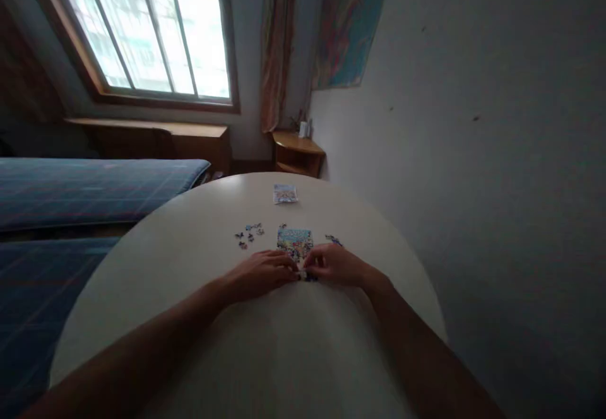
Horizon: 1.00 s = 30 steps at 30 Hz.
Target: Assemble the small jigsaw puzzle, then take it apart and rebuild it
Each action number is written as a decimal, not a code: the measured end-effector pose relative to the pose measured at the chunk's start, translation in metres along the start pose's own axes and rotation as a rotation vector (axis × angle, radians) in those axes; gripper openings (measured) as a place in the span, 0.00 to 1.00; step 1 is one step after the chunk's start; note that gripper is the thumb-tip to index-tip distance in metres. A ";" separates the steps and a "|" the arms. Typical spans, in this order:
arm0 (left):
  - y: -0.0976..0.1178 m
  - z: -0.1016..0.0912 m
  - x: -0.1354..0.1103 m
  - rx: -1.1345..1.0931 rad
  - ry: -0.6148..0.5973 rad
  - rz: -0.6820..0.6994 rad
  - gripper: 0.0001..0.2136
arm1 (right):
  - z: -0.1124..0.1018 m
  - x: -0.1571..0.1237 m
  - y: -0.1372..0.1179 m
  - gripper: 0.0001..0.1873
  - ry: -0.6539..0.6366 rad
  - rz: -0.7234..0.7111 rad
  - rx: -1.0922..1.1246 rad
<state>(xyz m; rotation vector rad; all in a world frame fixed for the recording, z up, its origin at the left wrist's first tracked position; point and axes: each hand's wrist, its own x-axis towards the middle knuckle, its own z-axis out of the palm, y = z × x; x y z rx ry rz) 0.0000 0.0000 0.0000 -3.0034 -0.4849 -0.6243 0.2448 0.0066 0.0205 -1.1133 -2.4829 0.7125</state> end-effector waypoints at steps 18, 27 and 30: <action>0.005 -0.006 0.001 0.012 -0.033 0.002 0.09 | 0.001 0.004 -0.006 0.04 0.012 -0.007 -0.064; 0.009 -0.004 0.003 0.030 -0.028 -0.017 0.08 | 0.003 0.005 -0.001 0.04 0.011 -0.012 -0.076; 0.010 -0.004 0.004 0.035 -0.021 -0.014 0.07 | 0.003 0.005 0.000 0.04 0.001 0.013 -0.070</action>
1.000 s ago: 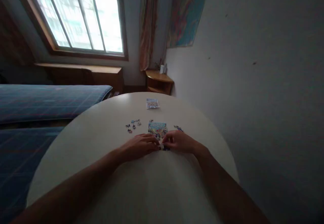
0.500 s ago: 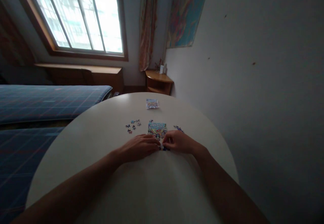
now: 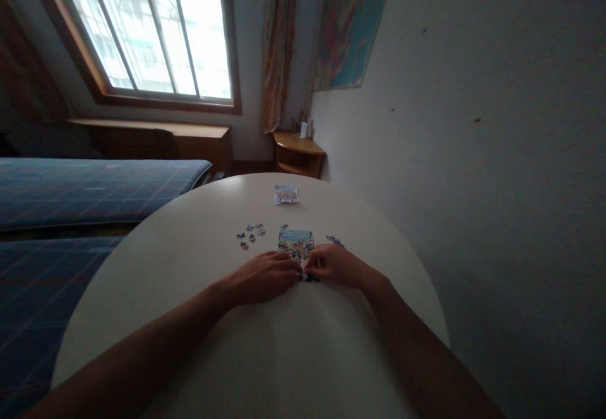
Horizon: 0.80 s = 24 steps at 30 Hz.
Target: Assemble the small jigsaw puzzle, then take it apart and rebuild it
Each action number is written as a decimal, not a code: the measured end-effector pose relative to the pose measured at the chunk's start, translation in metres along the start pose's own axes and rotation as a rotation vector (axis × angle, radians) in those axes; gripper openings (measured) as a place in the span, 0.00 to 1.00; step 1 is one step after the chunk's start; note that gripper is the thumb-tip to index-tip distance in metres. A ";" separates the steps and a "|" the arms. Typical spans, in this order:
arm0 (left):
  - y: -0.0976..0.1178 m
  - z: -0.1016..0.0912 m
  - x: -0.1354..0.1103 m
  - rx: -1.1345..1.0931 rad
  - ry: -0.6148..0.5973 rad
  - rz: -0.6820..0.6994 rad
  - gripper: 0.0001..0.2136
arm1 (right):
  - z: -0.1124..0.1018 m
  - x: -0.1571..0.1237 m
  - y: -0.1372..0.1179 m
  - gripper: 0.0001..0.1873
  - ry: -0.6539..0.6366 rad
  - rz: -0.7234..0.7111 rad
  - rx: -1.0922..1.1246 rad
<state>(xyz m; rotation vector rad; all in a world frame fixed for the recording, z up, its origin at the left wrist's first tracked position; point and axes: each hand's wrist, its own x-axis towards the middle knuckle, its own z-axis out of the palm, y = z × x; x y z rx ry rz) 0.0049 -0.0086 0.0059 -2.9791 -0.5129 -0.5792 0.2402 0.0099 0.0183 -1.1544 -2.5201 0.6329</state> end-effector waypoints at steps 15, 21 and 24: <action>0.000 -0.001 -0.001 -0.112 0.015 -0.068 0.06 | -0.003 0.000 -0.002 0.06 -0.023 0.005 -0.005; -0.027 -0.002 -0.014 -0.045 0.232 -0.337 0.08 | -0.010 -0.001 -0.007 0.10 0.035 0.042 0.046; -0.050 -0.001 -0.026 0.054 0.258 -0.618 0.11 | -0.011 -0.001 -0.006 0.09 0.052 0.035 0.047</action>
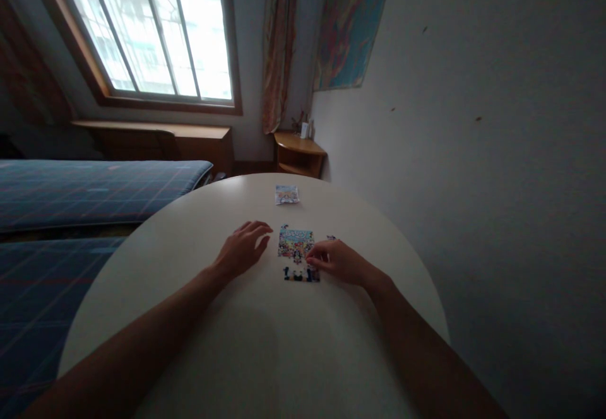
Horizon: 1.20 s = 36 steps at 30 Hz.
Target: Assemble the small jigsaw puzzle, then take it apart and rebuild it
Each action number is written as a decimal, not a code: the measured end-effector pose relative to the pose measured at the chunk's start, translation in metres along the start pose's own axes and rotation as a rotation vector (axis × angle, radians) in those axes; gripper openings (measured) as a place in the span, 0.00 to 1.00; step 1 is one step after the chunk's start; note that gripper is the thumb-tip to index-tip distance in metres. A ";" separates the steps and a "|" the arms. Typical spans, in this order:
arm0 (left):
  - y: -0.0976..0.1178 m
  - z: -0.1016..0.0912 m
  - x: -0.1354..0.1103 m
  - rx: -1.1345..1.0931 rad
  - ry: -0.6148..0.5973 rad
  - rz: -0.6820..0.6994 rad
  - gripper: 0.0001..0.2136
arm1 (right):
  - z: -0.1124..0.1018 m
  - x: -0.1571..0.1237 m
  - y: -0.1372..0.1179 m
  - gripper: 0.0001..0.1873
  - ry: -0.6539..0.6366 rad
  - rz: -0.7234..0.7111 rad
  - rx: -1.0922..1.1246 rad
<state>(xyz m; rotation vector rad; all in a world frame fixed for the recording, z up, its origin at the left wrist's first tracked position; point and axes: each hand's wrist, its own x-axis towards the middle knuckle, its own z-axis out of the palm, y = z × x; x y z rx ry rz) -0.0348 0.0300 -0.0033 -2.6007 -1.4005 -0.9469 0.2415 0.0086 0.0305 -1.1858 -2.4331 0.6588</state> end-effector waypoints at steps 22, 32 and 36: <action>-0.039 -0.011 0.001 0.106 -0.149 -0.353 0.14 | 0.003 0.001 0.015 0.10 0.026 0.032 0.019; -0.057 -0.009 -0.004 0.051 -0.159 -0.321 0.15 | 0.003 0.002 0.014 0.08 0.063 0.008 -0.024; -0.061 -0.008 -0.005 0.076 -0.182 -0.351 0.14 | 0.003 0.003 0.023 0.09 0.121 -0.019 -0.068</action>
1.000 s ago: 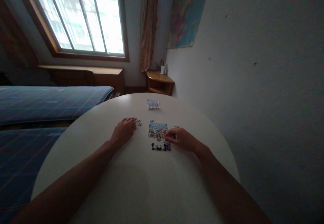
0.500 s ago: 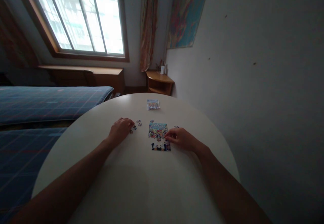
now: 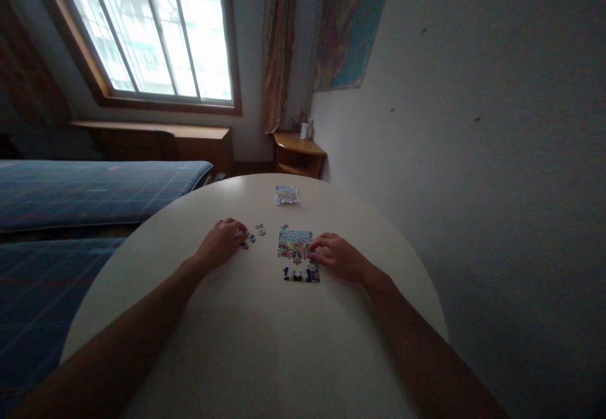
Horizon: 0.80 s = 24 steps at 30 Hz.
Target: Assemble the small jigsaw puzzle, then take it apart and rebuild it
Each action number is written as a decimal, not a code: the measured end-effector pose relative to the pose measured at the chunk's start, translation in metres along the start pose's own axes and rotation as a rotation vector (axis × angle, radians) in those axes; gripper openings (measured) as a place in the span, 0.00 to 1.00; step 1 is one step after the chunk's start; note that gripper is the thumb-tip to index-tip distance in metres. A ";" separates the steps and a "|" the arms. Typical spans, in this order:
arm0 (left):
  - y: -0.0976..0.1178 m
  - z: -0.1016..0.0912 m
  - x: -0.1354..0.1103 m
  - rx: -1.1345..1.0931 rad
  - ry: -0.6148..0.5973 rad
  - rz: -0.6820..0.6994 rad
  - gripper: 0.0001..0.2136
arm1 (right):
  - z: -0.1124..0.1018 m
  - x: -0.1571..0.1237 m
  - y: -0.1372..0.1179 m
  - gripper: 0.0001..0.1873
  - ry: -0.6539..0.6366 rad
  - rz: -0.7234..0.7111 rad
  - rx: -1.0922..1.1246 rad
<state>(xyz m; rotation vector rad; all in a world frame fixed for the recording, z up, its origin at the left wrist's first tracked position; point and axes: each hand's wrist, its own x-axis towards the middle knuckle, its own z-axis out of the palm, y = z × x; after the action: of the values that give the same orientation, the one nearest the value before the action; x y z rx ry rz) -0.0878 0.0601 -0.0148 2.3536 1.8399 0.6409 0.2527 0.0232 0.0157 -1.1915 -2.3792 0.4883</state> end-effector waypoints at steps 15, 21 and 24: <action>-0.002 0.005 0.002 0.006 0.011 0.041 0.14 | 0.005 -0.001 0.022 0.25 0.037 0.079 -0.138; -0.006 0.008 0.003 -0.029 0.009 0.034 0.13 | 0.007 0.000 0.024 0.25 0.037 0.085 -0.155; -0.009 0.010 0.004 -0.060 0.009 0.046 0.13 | 0.006 0.000 0.021 0.25 0.028 0.094 -0.159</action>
<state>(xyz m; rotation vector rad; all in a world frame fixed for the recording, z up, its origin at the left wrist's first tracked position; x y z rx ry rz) -0.0913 0.0685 -0.0251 2.3648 1.7489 0.7028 0.2639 0.0342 0.0004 -1.3759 -2.3827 0.3139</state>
